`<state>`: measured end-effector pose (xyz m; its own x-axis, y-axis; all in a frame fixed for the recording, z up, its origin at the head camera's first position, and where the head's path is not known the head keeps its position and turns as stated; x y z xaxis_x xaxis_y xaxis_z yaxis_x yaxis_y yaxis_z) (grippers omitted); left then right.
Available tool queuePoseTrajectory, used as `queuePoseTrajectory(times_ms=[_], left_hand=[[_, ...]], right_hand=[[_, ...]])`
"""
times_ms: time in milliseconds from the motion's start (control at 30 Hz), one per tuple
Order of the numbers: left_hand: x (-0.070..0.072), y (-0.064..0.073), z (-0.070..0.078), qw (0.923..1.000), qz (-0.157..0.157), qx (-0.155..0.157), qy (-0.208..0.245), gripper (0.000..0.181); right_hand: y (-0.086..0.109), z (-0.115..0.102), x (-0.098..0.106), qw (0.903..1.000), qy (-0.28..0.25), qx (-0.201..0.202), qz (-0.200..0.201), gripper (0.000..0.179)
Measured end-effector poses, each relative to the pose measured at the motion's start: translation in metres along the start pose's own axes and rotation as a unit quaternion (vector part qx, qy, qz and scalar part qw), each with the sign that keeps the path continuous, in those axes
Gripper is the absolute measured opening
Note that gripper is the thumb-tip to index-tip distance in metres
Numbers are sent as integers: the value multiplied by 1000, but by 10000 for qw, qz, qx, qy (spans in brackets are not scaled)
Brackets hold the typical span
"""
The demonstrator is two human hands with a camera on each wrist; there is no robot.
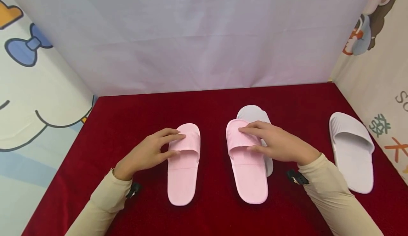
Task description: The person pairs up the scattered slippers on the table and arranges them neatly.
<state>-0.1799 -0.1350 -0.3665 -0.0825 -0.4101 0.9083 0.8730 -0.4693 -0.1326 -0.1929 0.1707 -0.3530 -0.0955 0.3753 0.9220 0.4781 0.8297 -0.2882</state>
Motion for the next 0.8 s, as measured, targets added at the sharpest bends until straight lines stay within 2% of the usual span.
queuePoseTrajectory(times_ms=[167,500,800], left_hand=[[0,1,0,10000,27,-28,61,48],[1,1,2,9998,96,-134,96,48],[-2,-1,4,9999,49,-125,86,48]], right_hand=[[-7,-1,-11,9997,-183,-127,-117,51],[-25,-4,-21,9993,-264,-120,-223,51],[-39,-9,-34,9993,-311,61,-206,51]])
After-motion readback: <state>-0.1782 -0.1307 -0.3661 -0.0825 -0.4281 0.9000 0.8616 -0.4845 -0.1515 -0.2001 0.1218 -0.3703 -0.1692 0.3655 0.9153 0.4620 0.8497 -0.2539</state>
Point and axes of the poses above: each hand's wrist, its own y-axis away from the middle knuckle, its own x-axis out of the back of the hand, z = x × y, the point moved 7 cm from there along -y, towards the middle knuckle, and after that the axes turned 11 degrees about x, right-handed, at the moved point
